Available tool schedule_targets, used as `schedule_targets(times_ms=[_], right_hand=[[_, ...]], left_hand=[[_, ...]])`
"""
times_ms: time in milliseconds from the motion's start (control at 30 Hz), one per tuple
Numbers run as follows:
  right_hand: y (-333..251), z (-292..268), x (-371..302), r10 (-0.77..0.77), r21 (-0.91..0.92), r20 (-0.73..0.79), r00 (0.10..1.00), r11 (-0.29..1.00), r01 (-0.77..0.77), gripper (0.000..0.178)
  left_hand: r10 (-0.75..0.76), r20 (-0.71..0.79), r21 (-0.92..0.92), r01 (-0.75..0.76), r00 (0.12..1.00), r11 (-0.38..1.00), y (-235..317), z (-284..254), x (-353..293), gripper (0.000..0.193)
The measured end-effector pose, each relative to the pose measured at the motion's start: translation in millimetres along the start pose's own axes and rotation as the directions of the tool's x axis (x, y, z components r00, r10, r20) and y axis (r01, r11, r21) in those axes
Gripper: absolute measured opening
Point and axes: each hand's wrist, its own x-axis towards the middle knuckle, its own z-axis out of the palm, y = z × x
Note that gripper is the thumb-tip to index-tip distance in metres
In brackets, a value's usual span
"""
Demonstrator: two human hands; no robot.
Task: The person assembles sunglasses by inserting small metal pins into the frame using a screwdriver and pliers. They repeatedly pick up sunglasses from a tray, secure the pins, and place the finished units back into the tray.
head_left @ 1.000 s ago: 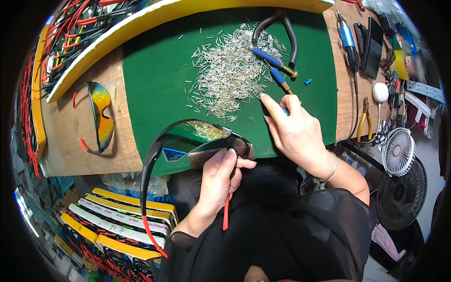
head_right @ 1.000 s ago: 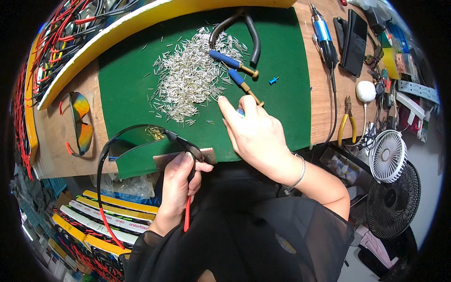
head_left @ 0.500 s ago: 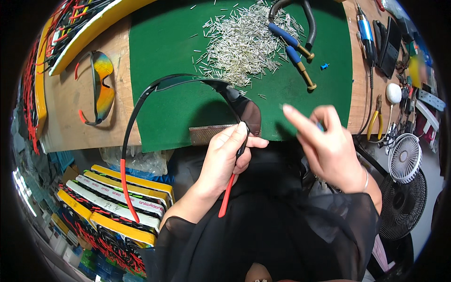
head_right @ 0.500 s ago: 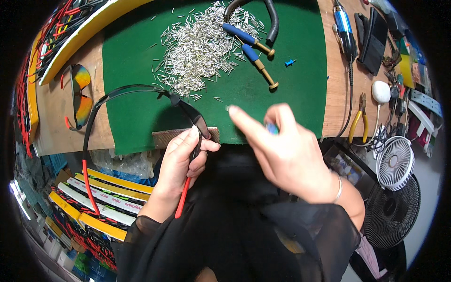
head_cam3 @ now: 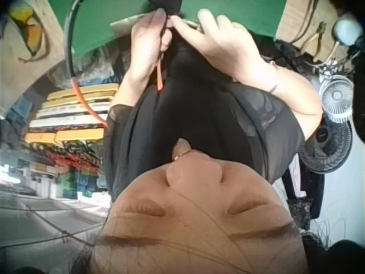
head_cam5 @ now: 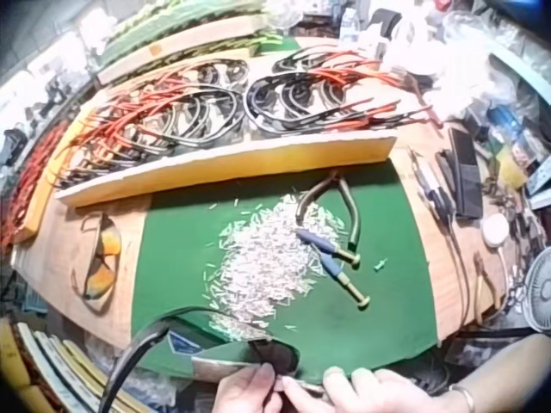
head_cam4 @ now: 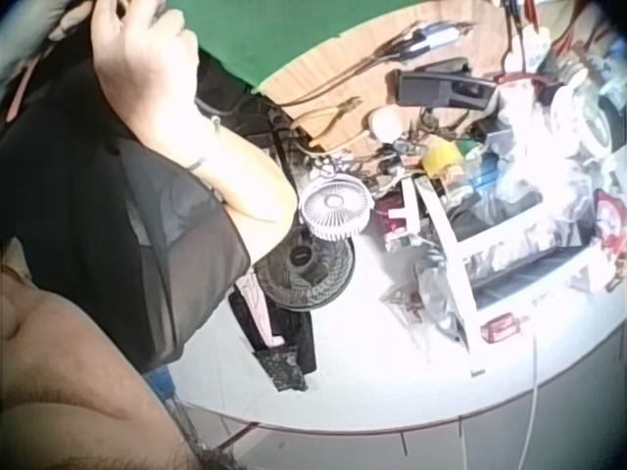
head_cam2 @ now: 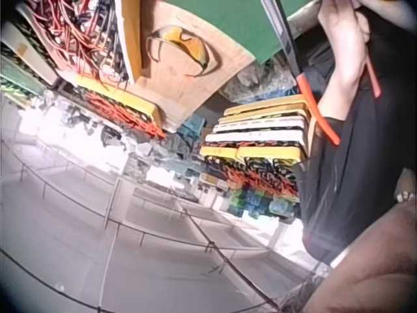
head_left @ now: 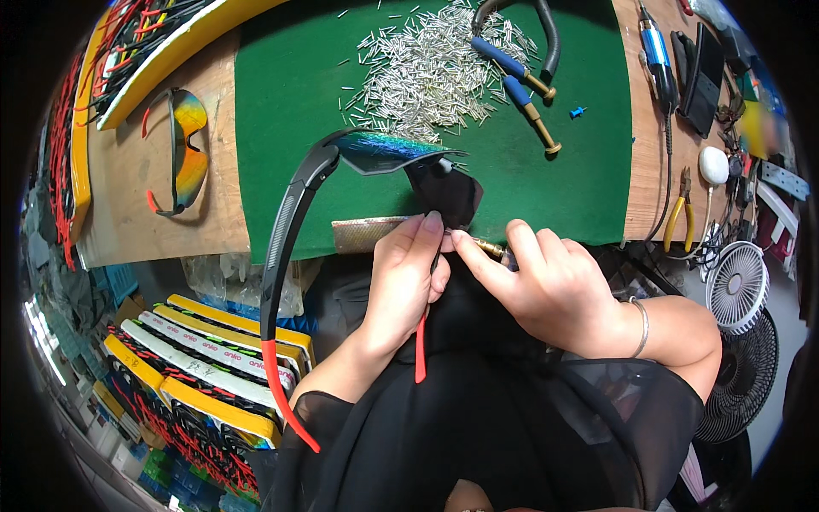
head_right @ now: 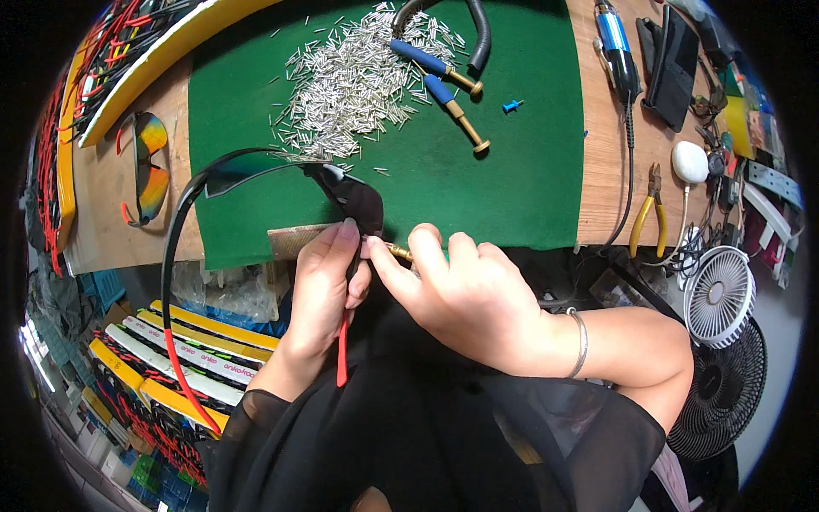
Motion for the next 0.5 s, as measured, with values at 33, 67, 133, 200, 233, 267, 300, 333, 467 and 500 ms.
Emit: schedule_targets(times_ms=[33,67,133,200,233,267,300,333,467,500], right_hand=[[0.1,0.6,0.2,-0.001,0.009,-0.003,1.0,1.0,0.001,0.032],[-0.2,1.3,0.5,-0.001,0.021,-0.006,1.0,1.0,0.002,0.033],[-0.7,2.3,0.9,-0.002,0.028,-0.016,1.0,1.0,0.002,0.033],[-0.2,3.0,1.2,0.003,0.028,-0.039,0.999,1.0,-0.002,0.033],[0.5,3.6,1.8,0.005,0.026,-0.059,0.998,1.0,-0.004,0.032],[1.4,4.6,2.8,0.001,0.026,-0.078,0.997,1.0,0.001,0.032],[2.4,5.0,3.9,-0.003,0.033,-0.061,0.998,0.999,0.005,0.031],[3.6,4.8,5.1,-0.008,0.04,-0.044,0.999,0.999,0.009,0.031],[4.2,1.0,8.1,-0.009,0.028,0.0,1.0,1.0,0.009,0.028],[4.2,0.7,8.2,-0.007,0.031,-0.002,1.0,0.999,0.007,0.028]], left_hand=[[-0.002,0.003,-0.003,0.002,1.0,1.0,-0.6,-0.5,0.3,0.034],[-0.005,0.003,-0.006,0.005,1.0,1.0,-1.0,-1.3,0.2,0.034],[0.0,0.004,-0.008,0.0,1.0,1.0,-0.4,-0.4,-0.1,0.034],[-0.001,0.025,-0.012,0.001,1.0,1.0,-0.6,-0.8,1.0,0.034],[-0.004,0.042,-0.015,0.004,0.999,1.0,-1.6,-2.9,2.0,0.034],[-0.005,0.054,-0.022,0.006,0.999,1.0,-2.7,-4.3,2.5,0.034],[0.003,0.043,-0.027,-0.001,0.999,1.0,-2.2,-3.8,2.5,0.034],[0.01,0.031,-0.031,-0.009,0.999,0.999,-1.2,-2.7,2.4,0.034],[-0.002,0.043,-0.055,0.004,0.999,0.998,-1.9,-5.4,3.7,0.034],[-0.002,0.03,-0.032,0.003,1.0,0.999,-0.6,-3.5,3.2,0.034]])
